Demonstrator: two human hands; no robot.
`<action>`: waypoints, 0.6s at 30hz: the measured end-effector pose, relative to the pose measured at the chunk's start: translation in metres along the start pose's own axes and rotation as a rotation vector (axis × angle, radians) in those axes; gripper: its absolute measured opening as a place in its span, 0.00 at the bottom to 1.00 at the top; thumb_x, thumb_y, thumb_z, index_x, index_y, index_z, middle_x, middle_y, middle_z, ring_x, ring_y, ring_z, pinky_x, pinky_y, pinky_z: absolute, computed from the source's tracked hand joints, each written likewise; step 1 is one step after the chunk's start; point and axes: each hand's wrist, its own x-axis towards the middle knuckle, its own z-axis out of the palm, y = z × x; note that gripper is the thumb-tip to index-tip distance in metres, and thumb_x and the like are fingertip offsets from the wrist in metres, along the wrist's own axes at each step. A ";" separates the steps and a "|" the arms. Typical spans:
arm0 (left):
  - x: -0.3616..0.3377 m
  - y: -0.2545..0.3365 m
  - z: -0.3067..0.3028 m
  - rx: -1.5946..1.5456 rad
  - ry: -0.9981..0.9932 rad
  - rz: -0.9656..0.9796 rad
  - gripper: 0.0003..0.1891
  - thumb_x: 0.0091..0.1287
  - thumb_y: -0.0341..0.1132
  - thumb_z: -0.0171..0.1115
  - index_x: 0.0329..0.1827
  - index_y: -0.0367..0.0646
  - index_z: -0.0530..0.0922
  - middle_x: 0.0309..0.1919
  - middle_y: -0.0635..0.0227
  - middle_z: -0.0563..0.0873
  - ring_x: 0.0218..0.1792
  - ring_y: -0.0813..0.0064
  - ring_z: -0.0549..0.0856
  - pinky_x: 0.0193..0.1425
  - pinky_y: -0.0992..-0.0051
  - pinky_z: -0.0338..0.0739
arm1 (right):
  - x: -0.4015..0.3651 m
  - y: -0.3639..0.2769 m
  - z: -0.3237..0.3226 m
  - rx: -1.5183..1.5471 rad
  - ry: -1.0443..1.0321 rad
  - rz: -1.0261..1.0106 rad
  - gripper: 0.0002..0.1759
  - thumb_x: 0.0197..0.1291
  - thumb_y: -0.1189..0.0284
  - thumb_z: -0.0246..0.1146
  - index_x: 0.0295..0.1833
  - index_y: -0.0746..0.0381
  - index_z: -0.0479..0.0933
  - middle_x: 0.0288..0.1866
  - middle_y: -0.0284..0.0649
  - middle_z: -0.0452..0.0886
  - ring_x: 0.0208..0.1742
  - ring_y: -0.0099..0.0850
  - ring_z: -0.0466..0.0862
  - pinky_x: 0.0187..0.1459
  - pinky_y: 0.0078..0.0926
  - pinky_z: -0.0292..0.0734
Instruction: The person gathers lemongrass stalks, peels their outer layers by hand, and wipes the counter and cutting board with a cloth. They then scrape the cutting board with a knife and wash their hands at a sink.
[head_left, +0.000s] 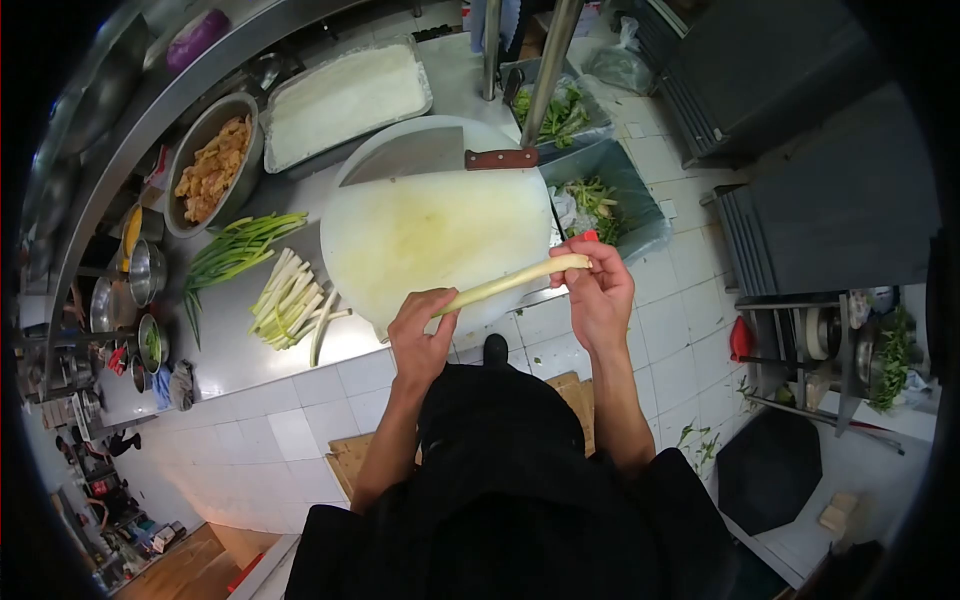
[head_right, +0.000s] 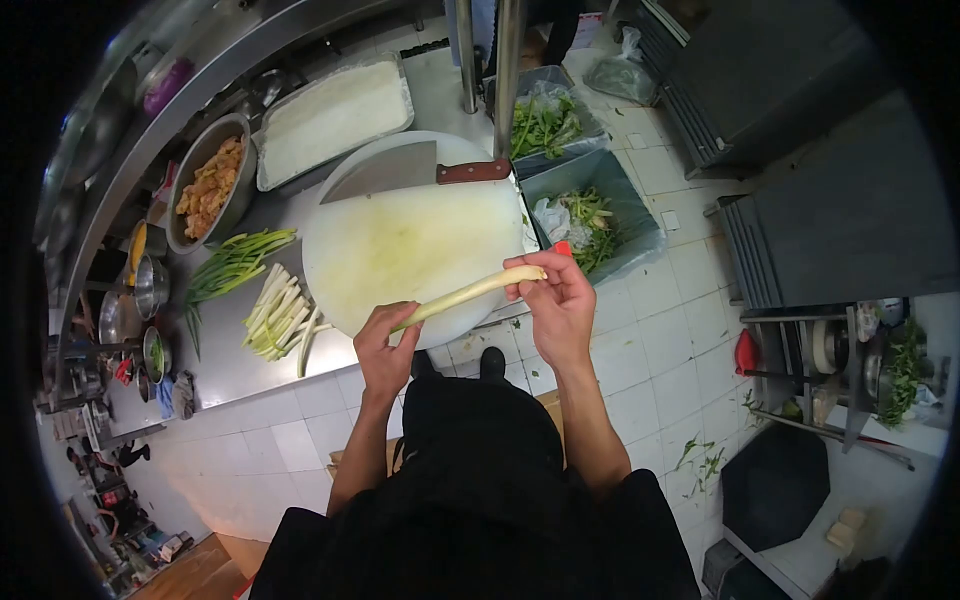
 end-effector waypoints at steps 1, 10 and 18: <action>0.002 -0.002 0.001 -0.008 0.005 0.019 0.14 0.53 0.19 0.67 0.44 0.36 0.83 0.38 0.56 0.86 0.40 0.67 0.85 0.48 0.74 0.78 | 0.002 0.001 -0.001 0.035 -0.004 -0.007 0.11 0.61 0.85 0.55 0.50 0.69 0.71 0.47 0.50 0.80 0.40 0.29 0.81 0.43 0.27 0.78; 0.003 0.014 0.008 -0.264 -0.283 -0.491 0.12 0.62 0.26 0.64 0.49 0.34 0.81 0.35 0.64 0.86 0.31 0.84 0.80 0.33 0.82 0.74 | 0.003 0.006 0.008 0.001 0.085 0.177 0.11 0.63 0.80 0.58 0.50 0.68 0.71 0.37 0.41 0.80 0.33 0.26 0.79 0.35 0.24 0.75; 0.004 0.019 0.023 -0.840 -0.402 -0.563 0.18 0.70 0.27 0.49 0.63 0.33 0.71 0.47 0.57 0.84 0.33 0.78 0.79 0.35 0.79 0.74 | 0.004 0.016 0.007 0.032 0.096 0.266 0.09 0.66 0.76 0.56 0.50 0.68 0.71 0.36 0.39 0.78 0.29 0.26 0.78 0.31 0.23 0.74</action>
